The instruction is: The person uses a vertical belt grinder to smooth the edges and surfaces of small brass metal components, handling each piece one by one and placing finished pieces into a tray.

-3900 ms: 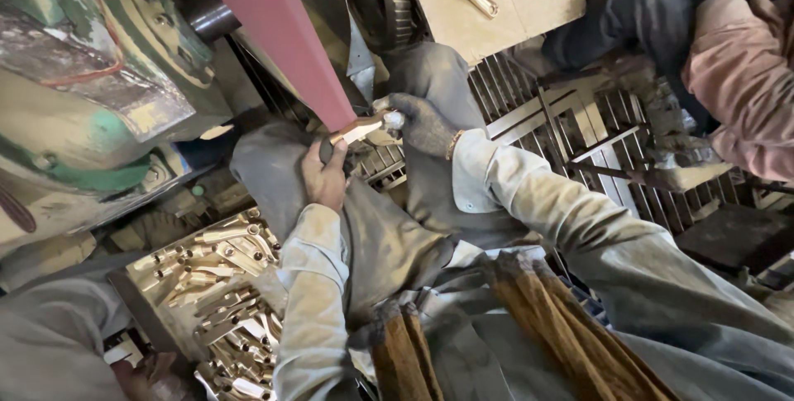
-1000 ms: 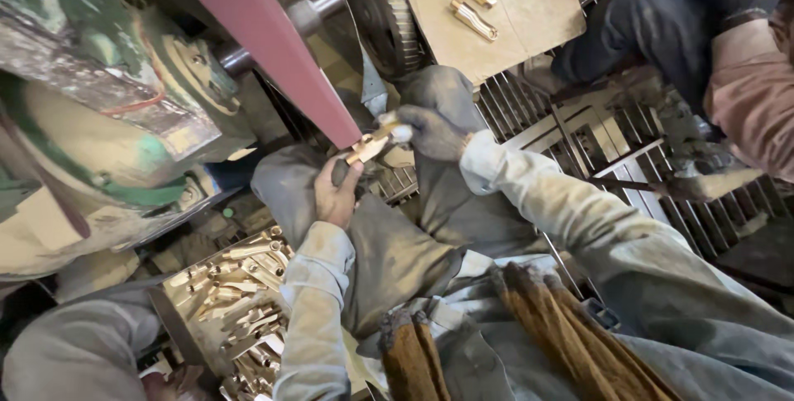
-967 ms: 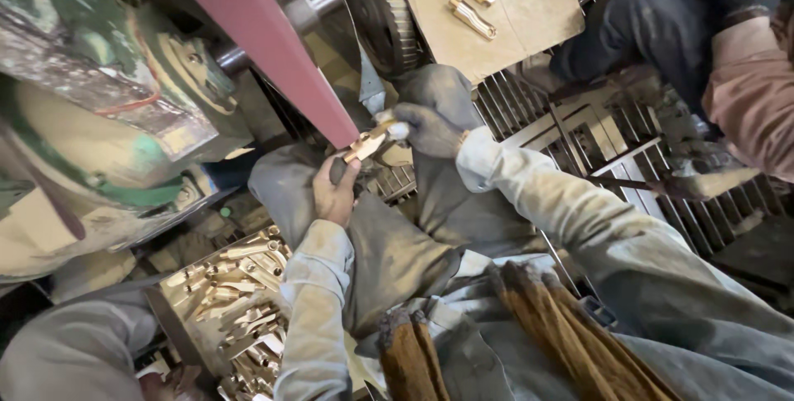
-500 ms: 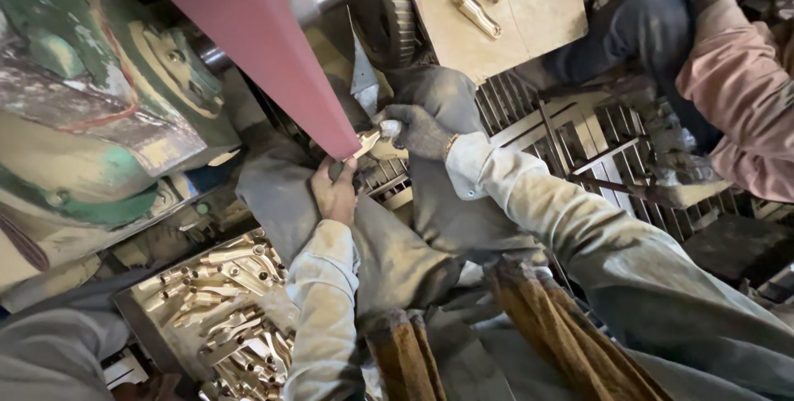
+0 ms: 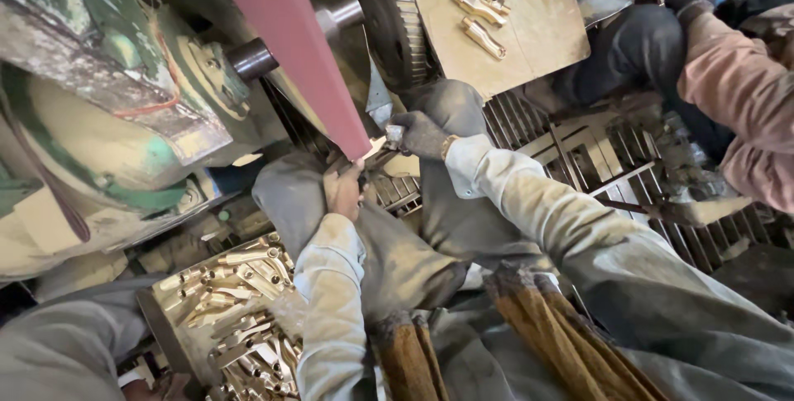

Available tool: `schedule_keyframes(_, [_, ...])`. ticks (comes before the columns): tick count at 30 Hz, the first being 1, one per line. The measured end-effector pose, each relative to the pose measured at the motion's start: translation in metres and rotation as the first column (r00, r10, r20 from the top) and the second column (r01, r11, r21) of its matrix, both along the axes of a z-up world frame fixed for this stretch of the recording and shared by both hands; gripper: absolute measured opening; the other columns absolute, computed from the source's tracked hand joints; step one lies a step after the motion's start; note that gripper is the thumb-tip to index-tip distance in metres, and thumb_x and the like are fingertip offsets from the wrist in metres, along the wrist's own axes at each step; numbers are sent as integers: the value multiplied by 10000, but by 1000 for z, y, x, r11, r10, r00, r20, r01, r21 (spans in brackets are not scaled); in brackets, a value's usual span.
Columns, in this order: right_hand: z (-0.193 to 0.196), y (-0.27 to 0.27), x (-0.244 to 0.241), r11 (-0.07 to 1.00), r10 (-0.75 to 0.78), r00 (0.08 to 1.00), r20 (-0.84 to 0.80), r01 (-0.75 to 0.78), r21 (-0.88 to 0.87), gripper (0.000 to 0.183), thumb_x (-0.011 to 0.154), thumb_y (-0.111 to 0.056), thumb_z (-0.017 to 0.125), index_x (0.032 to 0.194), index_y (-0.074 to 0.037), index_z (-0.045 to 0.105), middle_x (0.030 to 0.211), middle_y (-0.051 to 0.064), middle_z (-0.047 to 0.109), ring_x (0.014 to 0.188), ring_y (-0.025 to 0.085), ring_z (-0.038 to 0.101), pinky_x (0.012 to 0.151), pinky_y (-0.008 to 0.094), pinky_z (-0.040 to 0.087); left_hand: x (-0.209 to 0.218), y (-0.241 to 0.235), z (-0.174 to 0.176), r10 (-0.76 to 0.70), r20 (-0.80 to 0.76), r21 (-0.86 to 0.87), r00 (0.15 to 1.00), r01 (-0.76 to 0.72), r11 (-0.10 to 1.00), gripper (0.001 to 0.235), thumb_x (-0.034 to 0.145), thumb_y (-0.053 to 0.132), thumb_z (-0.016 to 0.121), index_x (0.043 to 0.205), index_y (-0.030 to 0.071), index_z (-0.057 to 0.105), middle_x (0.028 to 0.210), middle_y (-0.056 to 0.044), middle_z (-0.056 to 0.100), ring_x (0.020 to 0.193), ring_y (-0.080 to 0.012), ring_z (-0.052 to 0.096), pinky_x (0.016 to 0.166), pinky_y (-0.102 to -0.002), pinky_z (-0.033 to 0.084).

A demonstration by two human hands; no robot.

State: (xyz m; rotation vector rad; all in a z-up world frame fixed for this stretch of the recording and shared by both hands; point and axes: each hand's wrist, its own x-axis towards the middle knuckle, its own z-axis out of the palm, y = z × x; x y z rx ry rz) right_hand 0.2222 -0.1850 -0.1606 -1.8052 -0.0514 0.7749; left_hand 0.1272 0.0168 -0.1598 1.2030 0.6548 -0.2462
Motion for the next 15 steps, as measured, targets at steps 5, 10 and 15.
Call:
schedule_keyframes(5, [100,-23,-60,994,30,860,510,-82,78,277,965,5,687,1242,4,683,1015,83,706,899,177,647,761,322,515,-48,1,64,-158,-72,234,985,170,957,246,927,141,724,1155,49,705,928,-59,675,607,-170,539,439,-338,405])
schedule_keyframes(10, [171,-51,-140,995,32,840,541,-77,61,433,898,-9,727,1319,10,625,1176,127,726,1089,203,712,941,312,576,-105,8,146,-425,437,574,793,119,810,292,923,102,752,1202,31,704,1137,-126,735,1071,-251,707,989,-349,527])
schedule_keyframes(15, [163,-57,-150,986,-40,926,376,-25,167,448,931,-18,730,1354,22,587,1195,101,750,1086,170,712,928,299,594,-108,7,173,-440,522,560,730,96,823,307,923,98,752,1216,28,693,1179,-134,735,1093,-269,714,1000,-350,531])
